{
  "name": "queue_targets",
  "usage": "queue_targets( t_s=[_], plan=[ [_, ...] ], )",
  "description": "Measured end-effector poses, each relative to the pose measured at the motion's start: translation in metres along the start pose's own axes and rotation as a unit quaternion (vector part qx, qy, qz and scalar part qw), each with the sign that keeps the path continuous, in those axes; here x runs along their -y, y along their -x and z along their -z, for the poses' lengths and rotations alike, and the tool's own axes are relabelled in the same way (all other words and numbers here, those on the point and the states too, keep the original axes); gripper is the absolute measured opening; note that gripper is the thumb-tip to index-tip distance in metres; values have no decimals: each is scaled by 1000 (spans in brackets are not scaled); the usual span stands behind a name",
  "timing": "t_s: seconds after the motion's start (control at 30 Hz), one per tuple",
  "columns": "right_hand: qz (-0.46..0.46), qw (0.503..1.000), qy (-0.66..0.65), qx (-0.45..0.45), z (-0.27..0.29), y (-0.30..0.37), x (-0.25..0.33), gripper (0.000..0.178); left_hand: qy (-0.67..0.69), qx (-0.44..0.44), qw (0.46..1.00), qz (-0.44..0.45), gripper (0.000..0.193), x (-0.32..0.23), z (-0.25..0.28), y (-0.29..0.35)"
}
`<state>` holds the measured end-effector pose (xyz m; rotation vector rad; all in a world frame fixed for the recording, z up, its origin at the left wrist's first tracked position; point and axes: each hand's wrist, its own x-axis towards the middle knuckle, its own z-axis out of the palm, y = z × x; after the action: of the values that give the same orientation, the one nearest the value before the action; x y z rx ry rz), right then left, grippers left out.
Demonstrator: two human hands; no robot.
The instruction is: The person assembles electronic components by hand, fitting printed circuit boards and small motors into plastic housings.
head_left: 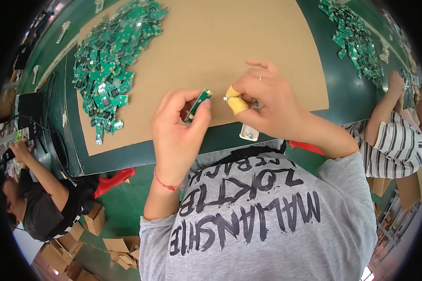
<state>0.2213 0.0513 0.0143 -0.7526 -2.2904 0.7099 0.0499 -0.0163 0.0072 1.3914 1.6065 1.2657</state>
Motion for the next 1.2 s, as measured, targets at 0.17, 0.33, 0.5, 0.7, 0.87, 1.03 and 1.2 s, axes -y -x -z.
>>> queue_targets(
  t_s=[0.17, 0.33, 0.5, 0.7, 0.87, 1.03, 1.2],
  plan=[
    [69, 988, 117, -76, 1, -10, 6, 16, -30, -17, 996, -85, 15, -13, -8, -5],
    [86, 980, 159, -81, 1, -12, 11, 20, -122, -30, 984, -126, 18, -21, -10, -2],
    [111, 973, 188, -82, -2, -13, 17, 21, -176, -61, 970, -154, 19, -21, -11, 3],
    [156, 975, 135, -79, -8, -12, 9, 20, -184, -75, 961, -193, 22, -16, -12, 8],
    [102, 988, 82, -78, -6, -13, 11, 17, -80, -44, 981, -174, 19, -13, -6, 2],
    [-137, 905, -400, -39, -7, -15, 9, 13, -35, -70, 976, -203, 24, -2, 0, -8],
    [-23, 954, -300, 0, -10, -14, -6, 13, 88, -70, 988, -110, 34, -3, -13, -3]
  ],
)
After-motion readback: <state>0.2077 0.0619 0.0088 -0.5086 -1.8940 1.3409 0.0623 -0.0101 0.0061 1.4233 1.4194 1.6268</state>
